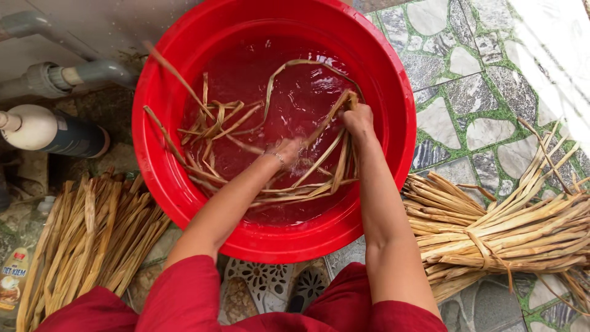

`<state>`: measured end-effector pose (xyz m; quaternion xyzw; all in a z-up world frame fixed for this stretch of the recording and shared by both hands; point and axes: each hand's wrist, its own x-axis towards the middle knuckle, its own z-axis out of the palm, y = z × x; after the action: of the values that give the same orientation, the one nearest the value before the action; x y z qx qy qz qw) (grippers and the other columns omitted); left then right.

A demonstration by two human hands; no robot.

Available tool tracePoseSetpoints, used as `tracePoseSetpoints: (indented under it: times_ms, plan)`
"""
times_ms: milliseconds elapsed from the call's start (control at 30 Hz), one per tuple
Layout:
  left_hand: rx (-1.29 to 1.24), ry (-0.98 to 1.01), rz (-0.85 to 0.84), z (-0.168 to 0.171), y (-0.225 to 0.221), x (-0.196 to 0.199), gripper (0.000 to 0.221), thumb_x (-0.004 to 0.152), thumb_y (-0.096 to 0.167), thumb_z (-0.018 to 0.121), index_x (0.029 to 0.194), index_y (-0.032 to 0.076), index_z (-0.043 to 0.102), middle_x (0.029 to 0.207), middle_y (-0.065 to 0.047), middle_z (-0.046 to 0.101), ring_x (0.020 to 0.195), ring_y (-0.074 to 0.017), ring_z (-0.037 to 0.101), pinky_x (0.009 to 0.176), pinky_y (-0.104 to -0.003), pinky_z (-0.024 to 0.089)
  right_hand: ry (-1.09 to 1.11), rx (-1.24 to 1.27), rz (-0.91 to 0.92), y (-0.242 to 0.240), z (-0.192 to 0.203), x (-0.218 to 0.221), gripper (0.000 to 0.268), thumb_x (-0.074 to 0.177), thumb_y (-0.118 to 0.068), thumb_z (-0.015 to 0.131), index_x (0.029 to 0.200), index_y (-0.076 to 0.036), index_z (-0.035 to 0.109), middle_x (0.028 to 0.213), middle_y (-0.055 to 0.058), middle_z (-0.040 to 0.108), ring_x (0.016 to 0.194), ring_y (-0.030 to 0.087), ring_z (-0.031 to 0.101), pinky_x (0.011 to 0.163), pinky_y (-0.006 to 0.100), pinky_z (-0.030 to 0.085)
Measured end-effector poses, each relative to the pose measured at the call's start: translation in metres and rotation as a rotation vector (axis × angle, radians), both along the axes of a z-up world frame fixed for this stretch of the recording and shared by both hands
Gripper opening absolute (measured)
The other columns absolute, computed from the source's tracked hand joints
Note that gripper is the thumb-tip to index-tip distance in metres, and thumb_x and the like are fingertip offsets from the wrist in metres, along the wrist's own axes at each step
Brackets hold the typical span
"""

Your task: The person repeatedly submerges and agitates bundles of dried plant stalks in a red basin of water. They separate individual stalks from the bundles and place them into the water, continuing to soak and rinse them by hand.

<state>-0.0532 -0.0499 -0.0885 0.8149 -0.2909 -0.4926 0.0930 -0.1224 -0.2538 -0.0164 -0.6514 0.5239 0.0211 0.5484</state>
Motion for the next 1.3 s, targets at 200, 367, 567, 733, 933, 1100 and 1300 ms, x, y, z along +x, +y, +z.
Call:
tracePoseSetpoints:
  times_ms: [200, 367, 567, 733, 933, 1100, 1300]
  plan:
    - [-0.167, 0.103, 0.196, -0.016, 0.019, 0.001, 0.029, 0.108, 0.011, 0.039, 0.123, 0.004, 0.062, 0.081, -0.005, 0.050, 0.060, -0.0103, 0.043, 0.050, -0.030, 0.039, -0.244, 0.204, -0.055, -0.008, 0.002, 0.001, 0.020, 0.094, -0.012, 0.066, 0.111, -0.002, 0.068, 0.092, 0.011, 0.077, 0.085, 0.025, 0.077, 0.072, 0.038, 0.063]
    - [-0.249, 0.174, 0.011, -0.012, 0.021, 0.017, 0.035, 0.098, 0.011, 0.057, 0.132, 0.009, 0.062, 0.096, 0.002, 0.057, 0.075, -0.0024, 0.052, 0.064, -0.027, 0.046, -0.470, 0.201, 0.056, -0.003, -0.001, 0.003, 0.022, 0.091, -0.017, 0.072, 0.109, -0.006, 0.069, 0.094, 0.009, 0.080, 0.092, 0.019, 0.076, 0.083, 0.032, 0.061]
    - [-0.603, 0.111, 0.559, -0.011, -0.056, -0.003, 0.035, 0.101, 0.019, 0.052, 0.134, 0.009, 0.059, 0.081, -0.006, 0.063, 0.066, -0.0142, 0.055, 0.059, -0.033, 0.047, -0.359, 0.180, 0.037, 0.005, 0.009, -0.006, 0.020, 0.085, -0.018, 0.080, 0.100, -0.007, 0.074, 0.091, 0.004, 0.075, 0.080, 0.015, 0.069, 0.073, 0.035, 0.056]
    - [-0.992, 0.070, 0.704, -0.005, -0.068, -0.022, 0.029, 0.103, 0.024, 0.059, 0.122, 0.005, 0.069, 0.080, 0.001, 0.067, 0.073, -0.0092, 0.062, 0.063, -0.027, 0.052, -0.436, 0.293, 0.042, 0.010, 0.037, -0.021, 0.024, 0.091, -0.024, 0.077, 0.102, -0.004, 0.073, 0.092, 0.008, 0.074, 0.076, 0.017, 0.068, 0.066, 0.033, 0.058]
    - [-0.974, 0.238, 0.738, 0.045, -0.041, -0.024, 0.022, 0.103, 0.023, 0.062, 0.105, 0.002, 0.070, 0.074, 0.001, 0.065, 0.061, -0.0093, 0.060, 0.055, -0.031, 0.053, -0.506, 0.197, 0.035, 0.045, 0.069, -0.031, 0.020, 0.089, -0.014, 0.078, 0.104, -0.002, 0.072, 0.094, 0.008, 0.073, 0.080, 0.016, 0.069, 0.070, 0.032, 0.059]
    - [-0.817, 0.101, 0.348, 0.103, -0.031, -0.019, 0.036, 0.109, 0.032, 0.054, 0.093, 0.003, 0.068, 0.070, 0.000, 0.062, 0.059, -0.0080, 0.062, 0.053, -0.027, 0.054, -0.765, 0.297, -0.219, 0.061, 0.085, -0.043, 0.013, 0.092, -0.008, 0.070, 0.103, -0.001, 0.068, 0.094, 0.011, 0.075, 0.085, 0.020, 0.075, 0.077, 0.034, 0.064]
    - [-0.952, 0.354, 0.320, 0.162, -0.021, -0.032, 0.031, 0.105, 0.031, 0.050, 0.094, 0.004, 0.062, 0.067, 0.000, 0.061, 0.056, -0.0117, 0.060, 0.052, -0.034, 0.052, -0.905, 0.193, -0.363, 0.062, 0.106, -0.054, 0.010, 0.095, -0.006, 0.068, 0.098, 0.003, 0.065, 0.085, 0.014, 0.073, 0.073, 0.024, 0.073, 0.068, 0.039, 0.064]
